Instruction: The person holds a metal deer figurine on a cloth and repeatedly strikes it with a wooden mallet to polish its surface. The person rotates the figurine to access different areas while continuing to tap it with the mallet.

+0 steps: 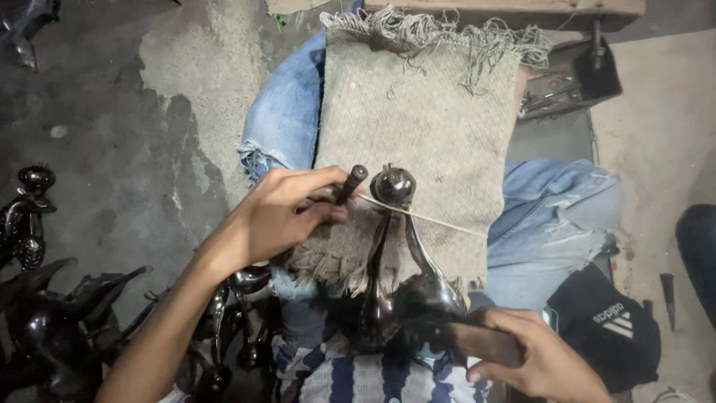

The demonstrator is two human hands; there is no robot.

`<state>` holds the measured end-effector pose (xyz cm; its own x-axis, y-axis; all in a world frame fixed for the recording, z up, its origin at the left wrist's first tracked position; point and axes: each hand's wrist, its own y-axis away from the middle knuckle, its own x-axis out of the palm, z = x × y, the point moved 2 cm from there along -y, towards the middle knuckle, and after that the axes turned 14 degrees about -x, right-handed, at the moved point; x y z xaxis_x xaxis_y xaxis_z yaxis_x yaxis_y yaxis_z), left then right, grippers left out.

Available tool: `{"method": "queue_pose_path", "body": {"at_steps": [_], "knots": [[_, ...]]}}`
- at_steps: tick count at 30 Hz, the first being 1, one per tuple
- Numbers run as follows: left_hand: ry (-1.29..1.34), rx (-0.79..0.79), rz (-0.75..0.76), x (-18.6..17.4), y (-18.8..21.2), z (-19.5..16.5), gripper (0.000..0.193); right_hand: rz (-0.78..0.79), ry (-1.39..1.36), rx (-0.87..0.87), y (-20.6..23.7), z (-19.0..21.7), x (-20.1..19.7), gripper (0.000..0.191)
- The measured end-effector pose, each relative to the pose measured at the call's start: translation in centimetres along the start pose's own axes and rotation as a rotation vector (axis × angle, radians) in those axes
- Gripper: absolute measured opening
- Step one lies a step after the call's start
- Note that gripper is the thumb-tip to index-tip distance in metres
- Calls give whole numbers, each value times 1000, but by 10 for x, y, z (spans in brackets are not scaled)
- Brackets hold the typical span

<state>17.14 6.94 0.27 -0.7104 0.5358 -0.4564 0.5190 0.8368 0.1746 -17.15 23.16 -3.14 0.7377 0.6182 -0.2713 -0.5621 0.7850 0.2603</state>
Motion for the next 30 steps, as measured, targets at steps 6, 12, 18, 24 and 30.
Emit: {"method": "queue_pose_path", "body": {"at_steps": [6, 12, 18, 24, 30], "knots": [[-110, -171, 26, -2, 2, -6, 45, -9, 164, -285, -12, 57, 7, 34], [-225, -93, -4, -3, 10, -25, 43, 90, 343, -116, -8, 108, 23, 39], [-445, -257, -66, -5, 37, -24, 44, 351, 676, 116, -19, 141, 44, 58], [-450, -253, -181, -18, 50, -21, 40, 283, 778, -298, -35, 167, 56, 83], [-386, -338, -173, -15, 57, -17, 41, 153, 661, -643, -51, 199, 60, 69]]}}
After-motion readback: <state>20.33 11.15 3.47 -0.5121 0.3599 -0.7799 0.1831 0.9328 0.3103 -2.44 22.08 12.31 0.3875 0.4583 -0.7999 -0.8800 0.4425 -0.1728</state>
